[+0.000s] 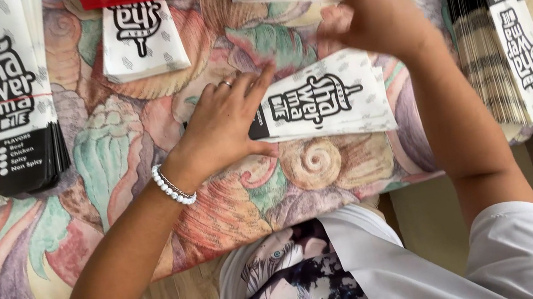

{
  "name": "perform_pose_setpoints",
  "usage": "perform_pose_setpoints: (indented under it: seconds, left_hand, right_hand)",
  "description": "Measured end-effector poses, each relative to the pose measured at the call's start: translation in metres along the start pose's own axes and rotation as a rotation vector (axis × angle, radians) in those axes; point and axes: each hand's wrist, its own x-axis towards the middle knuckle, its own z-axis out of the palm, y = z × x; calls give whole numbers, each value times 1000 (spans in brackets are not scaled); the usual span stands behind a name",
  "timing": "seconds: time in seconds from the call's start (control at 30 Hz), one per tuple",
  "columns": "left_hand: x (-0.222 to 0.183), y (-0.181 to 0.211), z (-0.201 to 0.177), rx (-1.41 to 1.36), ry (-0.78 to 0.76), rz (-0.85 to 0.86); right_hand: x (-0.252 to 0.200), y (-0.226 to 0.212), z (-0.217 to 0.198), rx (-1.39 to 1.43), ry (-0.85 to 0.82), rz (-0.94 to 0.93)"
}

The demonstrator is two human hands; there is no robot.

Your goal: The person organizes and stacks product labels on a table by hand, occasionally using a red tape dispenser.

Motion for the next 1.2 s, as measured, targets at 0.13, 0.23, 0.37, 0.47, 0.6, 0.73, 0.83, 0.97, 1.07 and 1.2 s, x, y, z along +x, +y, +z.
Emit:
perform_pose_setpoints:
  seconds: [0.13,0.23,0.37,0.47,0.6,0.73,0.83,0.97,1.07,1.2]
  left_hand:
    - [48,-28,-23,-107,194,67]
    - [104,-65,-47,-87,391,22]
    - [151,-99,-61,-255,267,-58]
    - [166,-111,-44,-205,258,-75]
    - [162,-113,-34,-168,342,-19]
    - [163,-112,-19,-98,592,21]
    - [162,-111,-13,-133,683,-1]
    - [156,-117,-15,-226,467,26]
    - [150,-117,-20,-112,550,144]
    - [149,-111,-22,-28,611,150]
  right_hand:
    - [35,72,20,-217,334,-49]
    - [68,78,30,-251,355,-39]
    - [79,64,43,-422,250,-28]
    - [75,57,44,-464,254,-24]
    - [79,53,39,-349,298,-22]
    - [81,61,44,-239,317,-17]
    - [83,54,41,-218,313,-49]
    - [80,55,48,-287,245,16]
    - [78,54,49,-369,250,-20]
    - [77,54,56,-399,237,-22]
